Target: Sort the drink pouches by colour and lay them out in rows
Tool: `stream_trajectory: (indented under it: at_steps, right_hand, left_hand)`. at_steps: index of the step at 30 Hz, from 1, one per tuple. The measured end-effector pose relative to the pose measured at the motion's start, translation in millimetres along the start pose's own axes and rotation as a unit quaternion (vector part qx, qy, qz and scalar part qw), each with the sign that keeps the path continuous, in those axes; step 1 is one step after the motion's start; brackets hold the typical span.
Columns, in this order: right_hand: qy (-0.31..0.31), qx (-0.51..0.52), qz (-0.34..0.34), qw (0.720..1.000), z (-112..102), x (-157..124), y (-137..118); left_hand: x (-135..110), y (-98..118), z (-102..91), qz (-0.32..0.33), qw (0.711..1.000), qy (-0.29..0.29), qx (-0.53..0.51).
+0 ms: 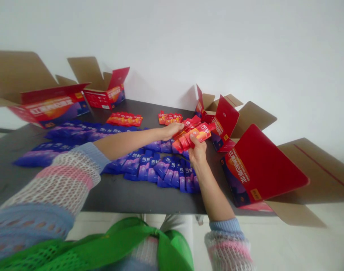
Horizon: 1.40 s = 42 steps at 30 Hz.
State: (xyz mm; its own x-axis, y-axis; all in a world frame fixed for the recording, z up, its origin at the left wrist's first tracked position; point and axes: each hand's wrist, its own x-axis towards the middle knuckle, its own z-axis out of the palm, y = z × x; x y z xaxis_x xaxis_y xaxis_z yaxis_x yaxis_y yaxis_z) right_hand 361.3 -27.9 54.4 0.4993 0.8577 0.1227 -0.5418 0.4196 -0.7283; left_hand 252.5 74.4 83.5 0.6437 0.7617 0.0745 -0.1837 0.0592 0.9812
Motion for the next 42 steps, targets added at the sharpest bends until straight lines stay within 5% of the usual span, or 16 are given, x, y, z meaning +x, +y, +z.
stream_trajectory:
  at_steps: [4,7,13,20,25,31,37,42]
  right_hand:
    - [-0.018,-0.079,-0.085,0.993,17.8,-8.2,9.3]
    - [0.003,-0.156,-0.121,0.98,26.3,-19.4,14.6]
    - [0.034,-0.245,-0.141,0.959,35.0,-40.0,13.1]
    - [-0.05,-0.219,0.007,0.975,42.3,-60.0,9.0]
    - [-0.119,-0.171,0.008,0.978,47.9,-97.3,12.0]
    - [-0.138,-0.138,0.028,0.98,51.2,-139.4,26.9]
    - [-0.109,-0.179,0.029,0.977,31.3,-166.6,63.3]
    - [-0.123,-0.237,0.015,0.964,11.1,-183.4,79.2]
  left_hand:
    - [-31.9,13.0,-4.0,-0.011,0.98,-0.194,-0.035]
    - [-48.9,13.2,-12.9,0.046,0.971,-0.231,0.043]
    - [-72.6,5.6,-18.2,0.221,0.941,-0.173,0.192]
    - [-94.0,-17.1,-18.8,0.271,0.929,-0.035,0.249]
    - [-137.7,-18.3,-17.9,0.263,0.913,0.059,0.305]
    - [-192.1,-11.5,-14.3,0.23,0.924,0.067,0.298]
    - [-212.7,-38.7,-25.6,0.16,0.964,0.04,0.211]
    - [-233.4,-66.4,-27.9,0.157,0.953,0.04,0.255]
